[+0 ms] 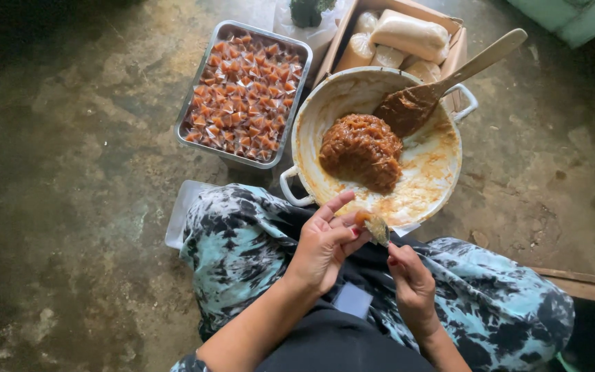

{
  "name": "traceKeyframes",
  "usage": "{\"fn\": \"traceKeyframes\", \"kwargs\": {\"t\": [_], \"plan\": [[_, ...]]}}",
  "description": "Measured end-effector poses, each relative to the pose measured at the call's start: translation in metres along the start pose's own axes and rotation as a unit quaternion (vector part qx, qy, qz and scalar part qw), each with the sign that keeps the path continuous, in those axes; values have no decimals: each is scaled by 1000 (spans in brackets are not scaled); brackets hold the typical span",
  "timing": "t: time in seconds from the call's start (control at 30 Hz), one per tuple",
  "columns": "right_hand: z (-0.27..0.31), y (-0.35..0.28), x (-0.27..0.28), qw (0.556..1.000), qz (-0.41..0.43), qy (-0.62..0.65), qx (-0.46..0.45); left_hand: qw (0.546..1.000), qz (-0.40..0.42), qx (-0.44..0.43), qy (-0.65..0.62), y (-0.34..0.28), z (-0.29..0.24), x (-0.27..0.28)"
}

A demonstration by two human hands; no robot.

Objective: Scooping filling from a bowl and wrapping it in individual papers

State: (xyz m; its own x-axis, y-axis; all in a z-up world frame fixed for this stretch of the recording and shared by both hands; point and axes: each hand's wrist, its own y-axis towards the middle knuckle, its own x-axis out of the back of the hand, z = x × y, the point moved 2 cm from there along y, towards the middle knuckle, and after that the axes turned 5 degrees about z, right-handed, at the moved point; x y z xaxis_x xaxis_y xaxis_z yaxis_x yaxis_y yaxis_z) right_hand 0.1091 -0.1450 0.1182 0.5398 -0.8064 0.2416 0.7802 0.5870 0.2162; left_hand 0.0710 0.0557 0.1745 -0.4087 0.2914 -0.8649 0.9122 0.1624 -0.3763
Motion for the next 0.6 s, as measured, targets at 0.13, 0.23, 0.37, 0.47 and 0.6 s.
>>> {"fn": "traceKeyframes", "kwargs": {"t": [0.13,0.23,0.37,0.47,0.6], "plan": [[-4,-2,2,1000,-5,-14,-6,1000,-14,4,13,1,0,2],[-3,-1,2,1000,-10,-25,6,1000,-15,-1,21,4,1,6],[8,6,4,998,-7,-60,24,999,-15,-6,32,5,-1,9],[5,6,12,994,-14,-102,29,998,-25,-20,52,9,0,15],[-1,4,17,985,-79,-145,-54,992,-48,-56,101,17,4,27]]}}
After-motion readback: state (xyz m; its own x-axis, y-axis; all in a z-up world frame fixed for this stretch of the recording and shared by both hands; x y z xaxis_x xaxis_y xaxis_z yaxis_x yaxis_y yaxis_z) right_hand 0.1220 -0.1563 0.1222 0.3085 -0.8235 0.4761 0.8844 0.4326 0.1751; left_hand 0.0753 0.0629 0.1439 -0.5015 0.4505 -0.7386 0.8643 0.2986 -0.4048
